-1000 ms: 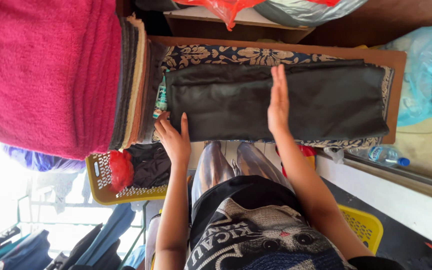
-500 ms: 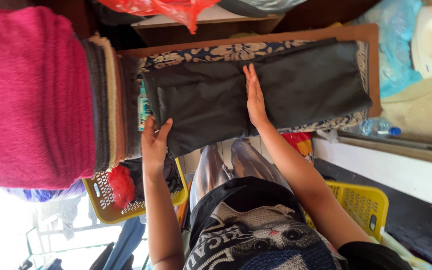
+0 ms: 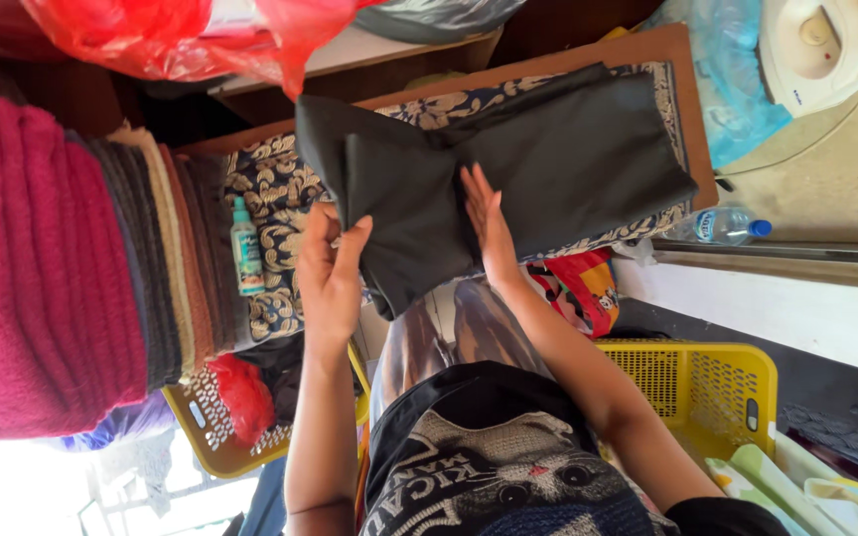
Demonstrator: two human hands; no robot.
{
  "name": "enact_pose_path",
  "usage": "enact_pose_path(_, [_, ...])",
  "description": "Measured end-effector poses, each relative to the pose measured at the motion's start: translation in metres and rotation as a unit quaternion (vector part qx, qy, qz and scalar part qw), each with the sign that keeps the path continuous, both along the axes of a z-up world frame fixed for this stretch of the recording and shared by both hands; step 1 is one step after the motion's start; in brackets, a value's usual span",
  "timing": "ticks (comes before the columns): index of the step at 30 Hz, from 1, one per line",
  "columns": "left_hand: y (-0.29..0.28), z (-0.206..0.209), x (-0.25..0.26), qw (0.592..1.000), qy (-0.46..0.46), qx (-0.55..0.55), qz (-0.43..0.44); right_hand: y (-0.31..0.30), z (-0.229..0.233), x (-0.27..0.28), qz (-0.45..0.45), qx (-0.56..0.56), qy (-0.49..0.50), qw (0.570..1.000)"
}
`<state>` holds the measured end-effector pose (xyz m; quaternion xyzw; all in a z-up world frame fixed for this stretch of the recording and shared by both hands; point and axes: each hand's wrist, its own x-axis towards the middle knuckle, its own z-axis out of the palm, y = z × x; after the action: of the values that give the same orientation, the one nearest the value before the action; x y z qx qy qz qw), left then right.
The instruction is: The person folds a black pair of pants on a patterned table, smoothing the fabric and aligning the edges. They then place the folded pants into a yellow plastic basket and retrieve another pair of black pants to repeat the folding process.
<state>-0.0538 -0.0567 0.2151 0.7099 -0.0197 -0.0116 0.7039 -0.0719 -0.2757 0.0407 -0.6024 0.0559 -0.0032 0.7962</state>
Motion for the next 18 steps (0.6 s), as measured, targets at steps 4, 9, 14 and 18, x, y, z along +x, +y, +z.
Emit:
enact_pose_path(4, [-0.023,0.014,-0.001,1.000,0.006,0.022,-0.019,-0.013,-0.007,0.057,-0.007,0.050,0.048,0.998])
enact_pose_path(9, [-0.054,0.012,0.008,0.999,-0.021,0.013,-0.039,-0.037,-0.003,0.068,0.002,0.111,0.074,0.991])
enact_pose_path(14, [-0.109,0.033,0.017,0.996,-0.019,0.041,-0.082,-0.096,0.065,0.010,-0.085,0.003,0.055,0.995])
enact_pose_path(18, [-0.175,0.043,0.024,0.985,0.039,0.071,-0.153,-0.141,0.115,-0.028,-0.068,-0.106,0.052,0.991])
